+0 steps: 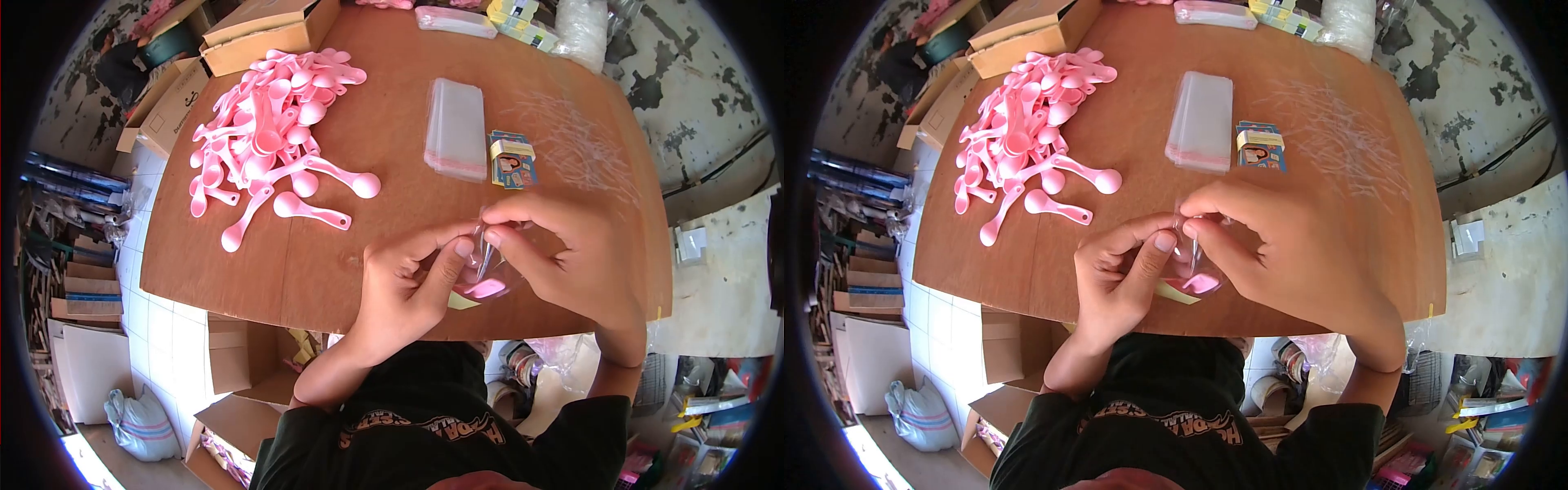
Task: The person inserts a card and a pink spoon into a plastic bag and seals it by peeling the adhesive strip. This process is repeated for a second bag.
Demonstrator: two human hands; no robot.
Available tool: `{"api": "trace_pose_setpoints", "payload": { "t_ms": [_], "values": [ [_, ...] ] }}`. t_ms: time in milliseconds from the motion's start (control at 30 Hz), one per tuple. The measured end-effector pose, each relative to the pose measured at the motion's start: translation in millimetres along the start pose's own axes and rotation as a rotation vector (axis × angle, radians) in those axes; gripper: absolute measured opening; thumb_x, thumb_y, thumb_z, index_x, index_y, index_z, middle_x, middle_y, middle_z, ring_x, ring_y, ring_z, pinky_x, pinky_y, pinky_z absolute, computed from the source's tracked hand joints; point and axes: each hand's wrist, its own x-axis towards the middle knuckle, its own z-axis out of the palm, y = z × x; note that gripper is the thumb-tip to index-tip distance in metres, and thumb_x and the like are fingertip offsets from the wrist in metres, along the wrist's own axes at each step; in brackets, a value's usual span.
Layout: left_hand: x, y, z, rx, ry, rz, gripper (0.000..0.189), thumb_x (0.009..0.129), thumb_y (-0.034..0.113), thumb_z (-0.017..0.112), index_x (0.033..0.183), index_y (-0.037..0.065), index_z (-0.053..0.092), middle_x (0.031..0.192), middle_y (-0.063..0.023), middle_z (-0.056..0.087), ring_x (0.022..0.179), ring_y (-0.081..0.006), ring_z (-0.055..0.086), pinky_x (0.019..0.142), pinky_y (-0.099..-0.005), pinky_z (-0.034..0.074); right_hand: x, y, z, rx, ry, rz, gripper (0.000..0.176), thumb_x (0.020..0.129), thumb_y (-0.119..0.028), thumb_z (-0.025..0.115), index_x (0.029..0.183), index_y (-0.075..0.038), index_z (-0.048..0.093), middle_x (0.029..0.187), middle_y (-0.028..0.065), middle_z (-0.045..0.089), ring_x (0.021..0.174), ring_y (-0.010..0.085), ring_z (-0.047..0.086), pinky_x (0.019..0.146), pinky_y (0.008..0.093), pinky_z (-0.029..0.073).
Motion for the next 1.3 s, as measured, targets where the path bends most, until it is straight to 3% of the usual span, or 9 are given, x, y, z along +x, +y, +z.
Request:
{"api": "trace_pose_setpoints", "payload": {
  "t_ms": [333, 567, 667, 767, 933, 1000, 1100, 1167, 1300],
  "values": [
    [-6.5, 9.8, -1.4, 0.342, -0.022, 0.060, 0.029, 0.085, -0.003, 0.058, 0.113, -0.004, 0.062, 0.074, -0.0150, 0.065, 0.063, -0.0160, 0.065, 0.056, -0.0282, 0.050, 0.3, 12.6, 8.7, -0.274, 0.078, -0.308, 0.014, 0.071, -0.001, 0.070, 0.084, -0.002, 0.065, 0.078, 0.0072, 0.059, 0.062, 0.0230, 0.059, 0.053, 0.0314, 0.047],
    [-7.7, 20.7, -3.1, 0.448, -0.160, 0.204, 0.029, 0.081, -0.006, 0.060, 0.111, -0.007, 0.063, 0.078, -0.0165, 0.067, 0.068, -0.0180, 0.068, 0.061, -0.0258, 0.050, -0.6, 17.0, 5.5, -0.325, 0.164, -0.447, 0.021, 0.052, 0.001, 0.064, 0.070, -0.006, 0.054, 0.067, 0.0038, 0.047, 0.056, 0.0216, 0.050, 0.050, 0.0318, 0.042],
    [-7.3, 20.7, -5.8, 0.318, -0.213, 0.238, 0.032, 0.080, -0.008, 0.058, 0.111, -0.004, 0.063, 0.085, -0.0191, 0.067, 0.070, -0.0245, 0.067, 0.063, -0.0313, 0.052, -1.8, 18.4, -1.9, -0.064, 0.081, -0.373, 0.017, 0.056, 0.003, 0.062, 0.069, -0.005, 0.053, 0.067, 0.0047, 0.049, 0.053, 0.0200, 0.049, 0.050, 0.0310, 0.041],
    [-10.7, 21.6, -11.0, 0.245, -0.253, 0.182, 0.031, 0.083, -0.008, 0.057, 0.113, -0.004, 0.062, 0.088, -0.0177, 0.068, 0.071, -0.0189, 0.068, 0.063, -0.0292, 0.053, -9.7, 29.7, 5.7, 0.653, 0.021, 0.036, 0.009, 0.069, 0.000, 0.060, 0.072, -0.004, 0.053, 0.070, 0.0052, 0.055, 0.063, 0.0146, 0.053, 0.060, 0.0270, 0.042],
    [-16.3, 8.7, -19.7, 0.087, 0.103, 0.216, 0.026, 0.091, 0.001, 0.056, 0.116, -0.005, 0.060, 0.086, -0.0117, 0.069, 0.078, -0.0144, 0.068, 0.065, -0.0253, 0.054, 25.5, 90.7, -14.5, 1.292, 0.078, 0.260, 0.012, 0.080, -0.017, 0.058, 0.076, -0.006, 0.054, 0.072, 0.0037, 0.054, 0.068, 0.0133, 0.055, 0.062, 0.0254, 0.042],
    [-16.5, 6.0, -18.1, 0.018, 0.247, 0.202, 0.026, 0.093, 0.003, 0.055, 0.116, -0.007, 0.058, 0.090, -0.0128, 0.068, 0.076, -0.0146, 0.067, 0.070, -0.0262, 0.054, 48.6, 140.7, -27.2, 1.191, 0.279, 0.436, 0.011, 0.078, -0.016, 0.059, 0.074, -0.007, 0.055, 0.070, 0.0031, 0.056, 0.068, 0.0132, 0.057, 0.060, 0.0259, 0.043],
    [-15.6, 2.9, -22.9, -0.025, 0.282, 0.228, 0.026, 0.093, 0.002, 0.054, 0.117, -0.008, 0.057, 0.088, -0.0129, 0.068, 0.075, -0.0151, 0.066, 0.071, -0.0266, 0.053, 75.5, 220.3, -29.6, 0.616, 0.368, 0.389, 0.013, 0.078, -0.017, 0.061, 0.070, -0.006, 0.057, 0.068, 0.0025, 0.059, 0.066, 0.0129, 0.059, 0.058, 0.0280, 0.045],
    [-16.8, 0.0, -27.0, 0.023, 0.279, 0.221, 0.026, 0.093, 0.002, 0.053, 0.117, -0.007, 0.057, 0.087, -0.0133, 0.068, 0.078, -0.0163, 0.067, 0.072, -0.0278, 0.054, 82.4, 244.8, -19.6, -0.245, 0.475, 0.212, 0.012, 0.075, -0.016, 0.062, 0.069, -0.006, 0.059, 0.068, 0.0048, 0.062, 0.062, 0.0183, 0.061, 0.058, 0.0328, 0.048],
    [-15.2, 5.1, -25.8, 0.030, 0.267, 0.236, 0.026, 0.094, 0.002, 0.051, 0.118, -0.007, 0.056, 0.085, -0.0134, 0.068, 0.079, -0.0171, 0.067, 0.074, -0.0287, 0.054, 88.6, 262.5, -3.0, -0.536, 0.181, 0.093, 0.008, 0.071, -0.016, 0.064, 0.071, -0.008, 0.062, 0.069, 0.0102, 0.064, 0.064, 0.0310, 0.062, 0.060, 0.0411, 0.050]
  ]
}}
